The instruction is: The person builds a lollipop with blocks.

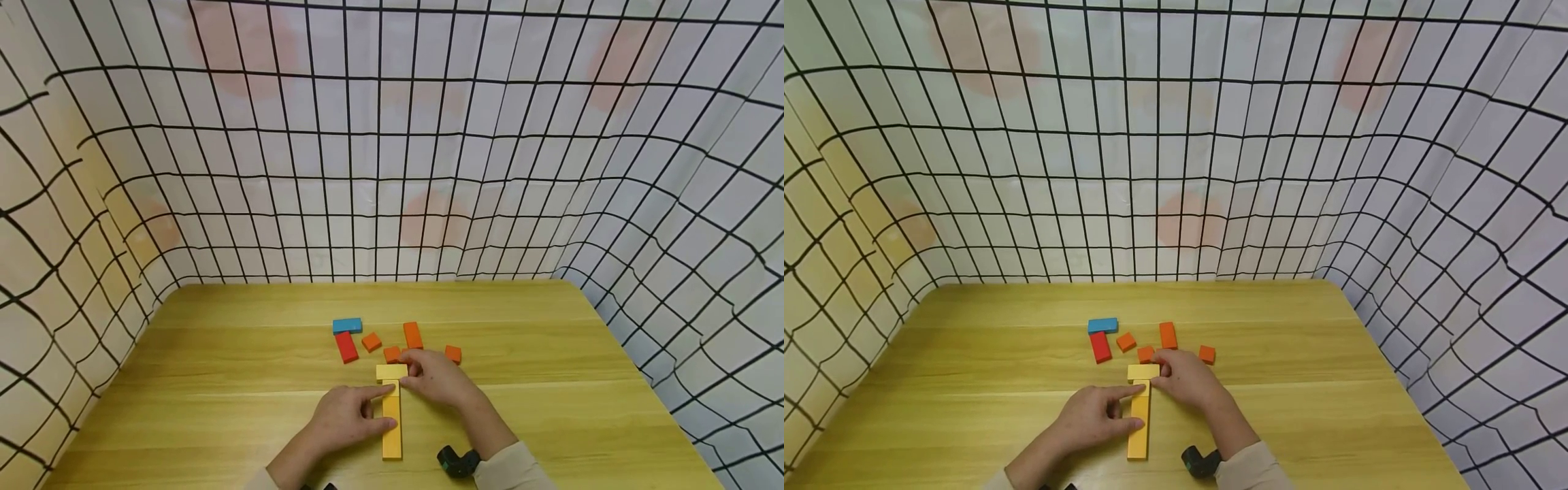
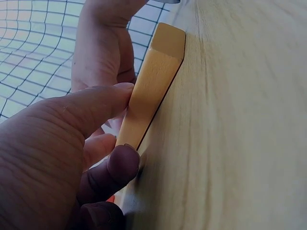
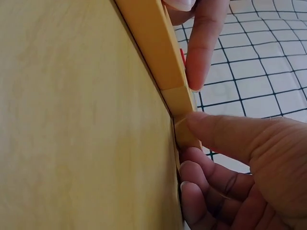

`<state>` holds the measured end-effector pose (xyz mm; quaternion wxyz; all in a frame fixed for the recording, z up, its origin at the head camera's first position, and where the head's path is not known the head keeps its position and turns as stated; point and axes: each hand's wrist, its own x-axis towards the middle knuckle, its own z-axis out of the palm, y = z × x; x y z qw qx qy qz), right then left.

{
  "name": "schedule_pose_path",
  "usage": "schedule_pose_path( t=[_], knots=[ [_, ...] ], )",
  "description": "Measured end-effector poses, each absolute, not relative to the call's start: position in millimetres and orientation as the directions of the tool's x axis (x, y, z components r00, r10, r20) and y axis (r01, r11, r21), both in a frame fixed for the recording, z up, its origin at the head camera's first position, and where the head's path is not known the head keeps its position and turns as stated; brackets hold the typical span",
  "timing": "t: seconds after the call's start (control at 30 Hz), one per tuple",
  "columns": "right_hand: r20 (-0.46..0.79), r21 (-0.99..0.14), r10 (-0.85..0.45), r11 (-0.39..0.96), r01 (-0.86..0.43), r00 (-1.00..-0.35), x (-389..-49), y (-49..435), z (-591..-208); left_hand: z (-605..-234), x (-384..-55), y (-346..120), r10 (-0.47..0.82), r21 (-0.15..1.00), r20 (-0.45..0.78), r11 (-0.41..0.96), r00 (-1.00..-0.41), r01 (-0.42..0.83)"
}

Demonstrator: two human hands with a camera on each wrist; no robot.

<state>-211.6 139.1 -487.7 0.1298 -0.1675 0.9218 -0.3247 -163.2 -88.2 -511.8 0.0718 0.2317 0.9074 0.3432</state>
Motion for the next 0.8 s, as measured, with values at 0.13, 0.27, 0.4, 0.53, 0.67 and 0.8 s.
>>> schedule_pose_path(
  t=[0.13,0.27,0.4,0.53,0.67,0.8],
  knots=[
    [-0.131,-0.639,-0.398,0.734,-0.230,-0.908,-211.9,138.9,-489.1,-512.2,-163.1,-88.1,0.467,0.657,0.030,0.657,-0.884,0.369],
    [-0.117,-0.629,-0.408,0.736,-0.250,-0.905,-212.6,138.6,-490.3,-511.6,-162.2,-87.9,0.466,0.660,0.034,0.653,-0.884,0.370],
    [-0.107,-0.627,-0.414,0.734,-0.262,-0.904,-212.9,138.3,-489.9,-510.9,-161.8,-87.6,0.465,0.663,0.035,0.651,-0.885,0.368],
    [-0.103,-0.622,-0.417,0.736,-0.269,-0.903,-212.8,138.3,-490.1,-510.2,-161.7,-87.5,0.465,0.664,0.036,0.651,-0.885,0.369],
    [-0.100,-0.617,-0.419,0.738,-0.274,-0.903,-212.5,137.9,-490.4,-510.3,-161.8,-87.6,0.467,0.660,0.038,0.653,-0.884,0.373],
    [-0.105,-0.618,-0.420,0.737,-0.272,-0.902,-212.0,137.5,-489.6,-511.0,-161.8,-87.3,0.469,0.657,0.045,0.651,-0.882,0.380]
  ],
)
